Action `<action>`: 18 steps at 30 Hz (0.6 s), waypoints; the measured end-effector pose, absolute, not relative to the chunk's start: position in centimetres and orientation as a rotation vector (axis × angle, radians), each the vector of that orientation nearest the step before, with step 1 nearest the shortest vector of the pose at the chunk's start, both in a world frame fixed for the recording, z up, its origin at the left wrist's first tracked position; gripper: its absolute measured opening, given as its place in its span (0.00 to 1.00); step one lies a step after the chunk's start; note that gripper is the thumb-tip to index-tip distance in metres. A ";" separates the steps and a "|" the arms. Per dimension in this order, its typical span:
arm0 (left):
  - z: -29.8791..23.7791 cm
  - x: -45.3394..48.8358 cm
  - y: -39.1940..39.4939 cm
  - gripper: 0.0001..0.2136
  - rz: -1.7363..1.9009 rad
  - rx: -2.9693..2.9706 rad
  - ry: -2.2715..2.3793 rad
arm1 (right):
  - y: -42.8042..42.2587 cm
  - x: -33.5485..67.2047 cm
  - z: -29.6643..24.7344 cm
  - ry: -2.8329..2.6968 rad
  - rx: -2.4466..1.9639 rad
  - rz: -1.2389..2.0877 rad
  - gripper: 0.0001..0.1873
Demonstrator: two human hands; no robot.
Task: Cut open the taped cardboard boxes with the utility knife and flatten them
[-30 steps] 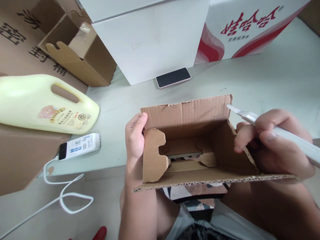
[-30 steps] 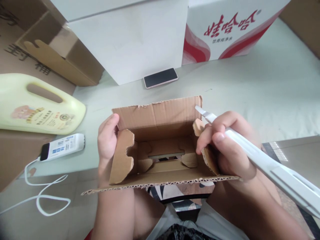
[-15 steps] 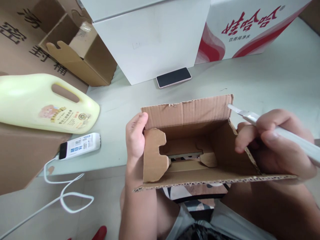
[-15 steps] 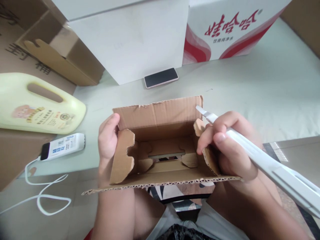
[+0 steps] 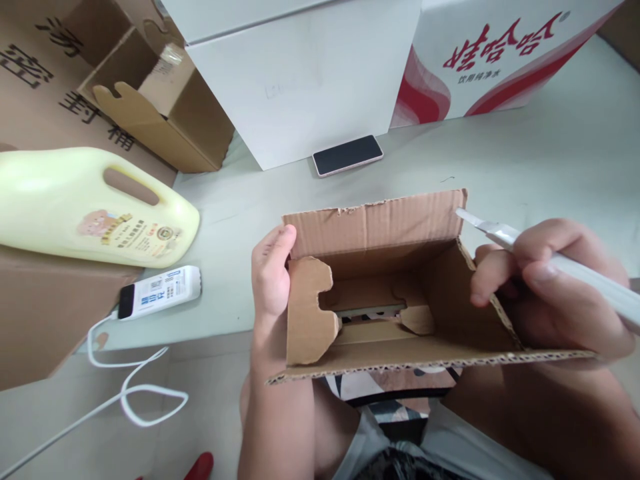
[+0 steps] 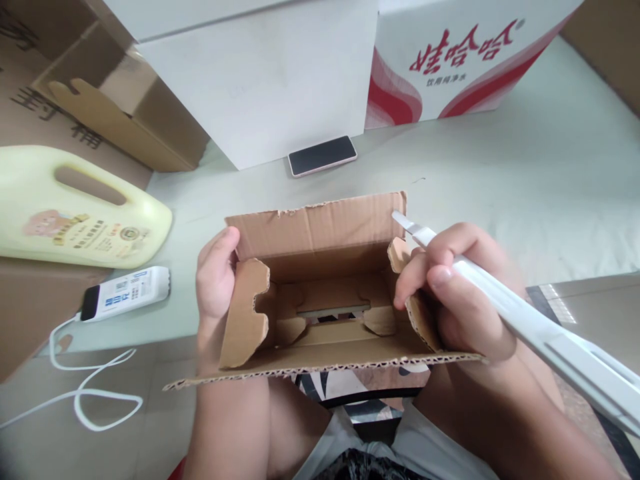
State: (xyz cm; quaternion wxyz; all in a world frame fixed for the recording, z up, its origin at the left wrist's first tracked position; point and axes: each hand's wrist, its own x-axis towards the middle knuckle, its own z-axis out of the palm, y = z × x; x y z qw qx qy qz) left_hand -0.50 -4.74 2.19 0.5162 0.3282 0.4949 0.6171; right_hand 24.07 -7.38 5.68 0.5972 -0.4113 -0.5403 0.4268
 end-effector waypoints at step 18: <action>2.1 -0.4 -4.5 0.21 1.473 0.843 1.197 | -6.9 24.4 5.1 -1.222 -0.926 0.750 0.18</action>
